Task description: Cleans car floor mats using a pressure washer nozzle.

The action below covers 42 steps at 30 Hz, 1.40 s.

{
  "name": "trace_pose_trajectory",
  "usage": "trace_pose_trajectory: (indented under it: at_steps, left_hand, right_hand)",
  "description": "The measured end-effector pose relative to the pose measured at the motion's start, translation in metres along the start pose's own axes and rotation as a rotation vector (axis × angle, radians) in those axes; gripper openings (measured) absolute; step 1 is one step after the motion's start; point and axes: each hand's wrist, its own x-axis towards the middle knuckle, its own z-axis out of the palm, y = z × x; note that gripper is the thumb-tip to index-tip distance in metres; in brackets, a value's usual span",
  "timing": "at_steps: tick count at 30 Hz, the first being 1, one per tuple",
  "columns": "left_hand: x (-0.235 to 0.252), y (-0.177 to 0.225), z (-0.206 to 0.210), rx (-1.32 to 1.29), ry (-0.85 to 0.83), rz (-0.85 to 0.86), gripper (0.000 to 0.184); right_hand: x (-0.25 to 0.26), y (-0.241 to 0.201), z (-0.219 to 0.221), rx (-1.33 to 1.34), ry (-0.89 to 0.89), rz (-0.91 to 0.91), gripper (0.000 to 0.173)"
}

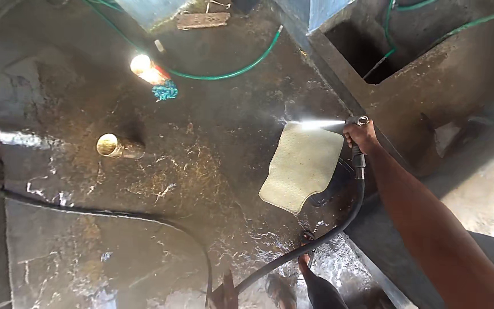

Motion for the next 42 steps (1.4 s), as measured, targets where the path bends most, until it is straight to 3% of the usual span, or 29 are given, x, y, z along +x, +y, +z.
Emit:
trace_pose_trajectory:
  at_steps: [8,17,37,42]
  left_hand:
    - [-0.003,-0.046,-0.005,-0.085,0.029,0.005,0.069]
    - [-0.007,-0.129,-0.009,-0.075,-0.007,0.017,0.07]
    - [-0.018,-0.392,-0.055,0.035,-0.192,0.108,0.076]
    - [-0.02,-0.438,-0.068,0.067,-0.21,0.146,0.077]
  right_hand:
    - [-0.02,-0.028,0.07,-0.092,-0.115,-0.035,0.01]
    - [-0.094,0.007,0.116,-0.155,-0.186,-0.052,0.011]
    - [-0.364,0.123,0.196,-0.269,-0.277,-0.036,0.01]
    - [-0.414,0.15,0.21,-0.264,-0.308,-0.018,0.009]
